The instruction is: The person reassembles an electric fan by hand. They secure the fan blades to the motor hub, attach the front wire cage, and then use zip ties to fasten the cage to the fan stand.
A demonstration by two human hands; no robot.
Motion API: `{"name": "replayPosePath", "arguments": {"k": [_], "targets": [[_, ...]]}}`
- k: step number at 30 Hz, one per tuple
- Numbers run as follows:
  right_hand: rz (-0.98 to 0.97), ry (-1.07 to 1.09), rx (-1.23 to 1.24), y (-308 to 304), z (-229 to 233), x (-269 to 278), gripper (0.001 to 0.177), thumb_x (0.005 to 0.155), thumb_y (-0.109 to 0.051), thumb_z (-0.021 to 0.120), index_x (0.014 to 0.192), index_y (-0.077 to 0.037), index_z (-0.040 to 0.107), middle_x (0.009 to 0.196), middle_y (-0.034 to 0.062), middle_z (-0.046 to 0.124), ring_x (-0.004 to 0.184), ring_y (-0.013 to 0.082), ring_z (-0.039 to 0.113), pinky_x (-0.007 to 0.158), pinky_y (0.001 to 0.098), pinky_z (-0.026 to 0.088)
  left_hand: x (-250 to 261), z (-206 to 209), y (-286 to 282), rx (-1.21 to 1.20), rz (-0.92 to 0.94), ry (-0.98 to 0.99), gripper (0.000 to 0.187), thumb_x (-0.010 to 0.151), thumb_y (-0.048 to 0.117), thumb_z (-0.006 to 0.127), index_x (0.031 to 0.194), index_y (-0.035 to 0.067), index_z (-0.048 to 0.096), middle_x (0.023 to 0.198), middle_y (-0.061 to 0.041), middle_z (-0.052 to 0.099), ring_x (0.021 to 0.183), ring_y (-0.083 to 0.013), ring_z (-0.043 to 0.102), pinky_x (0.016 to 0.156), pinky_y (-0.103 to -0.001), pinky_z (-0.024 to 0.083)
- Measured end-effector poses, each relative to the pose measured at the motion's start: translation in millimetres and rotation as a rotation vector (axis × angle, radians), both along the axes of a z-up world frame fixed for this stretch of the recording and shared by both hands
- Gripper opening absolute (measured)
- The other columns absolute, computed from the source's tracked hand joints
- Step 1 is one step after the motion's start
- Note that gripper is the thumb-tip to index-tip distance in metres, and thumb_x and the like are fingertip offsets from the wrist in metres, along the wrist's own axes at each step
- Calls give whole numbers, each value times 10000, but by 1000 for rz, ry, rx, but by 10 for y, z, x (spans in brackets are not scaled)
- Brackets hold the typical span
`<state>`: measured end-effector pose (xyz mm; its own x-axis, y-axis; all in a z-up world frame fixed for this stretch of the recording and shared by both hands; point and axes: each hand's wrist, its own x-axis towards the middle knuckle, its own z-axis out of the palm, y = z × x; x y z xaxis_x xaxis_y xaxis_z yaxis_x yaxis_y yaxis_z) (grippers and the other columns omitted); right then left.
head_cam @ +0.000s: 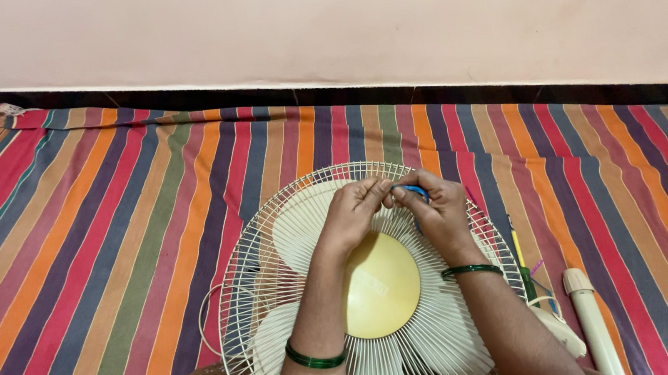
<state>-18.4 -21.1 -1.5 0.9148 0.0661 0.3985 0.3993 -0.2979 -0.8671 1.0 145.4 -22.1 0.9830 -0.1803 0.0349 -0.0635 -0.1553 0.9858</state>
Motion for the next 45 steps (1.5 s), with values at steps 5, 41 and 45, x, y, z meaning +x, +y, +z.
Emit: {"name": "replayPosePath", "arguments": {"k": [5,41,45], "targets": [[-41,6,76,-63,-56,18,89,921,-106,704,932,-22,731,787,28,728,744,84,678,666,235,541,5,-1,-2,-2,18,-121,299,1001,346,614,952,78,736,821,-13,738,825,-109,690,755,-297,547],[-52,31,95,-91,-99,96,109,926,-97,687,962,-8,742,761,3,682,707,61,616,634,228,492,-161,329,30,-115,86,4,355,878,205,726,1225,172,658,969,22,692,734,-71,595,665,-245,557],[-25,33,112,-109,-116,108,112,920,-92,687,970,-11,747,788,-3,699,719,54,607,638,223,478,-294,442,-10,-21,12,-204,422,764,97,841,1164,98,707,1024,-34,749,799,-114,680,723,-272,598]]}}
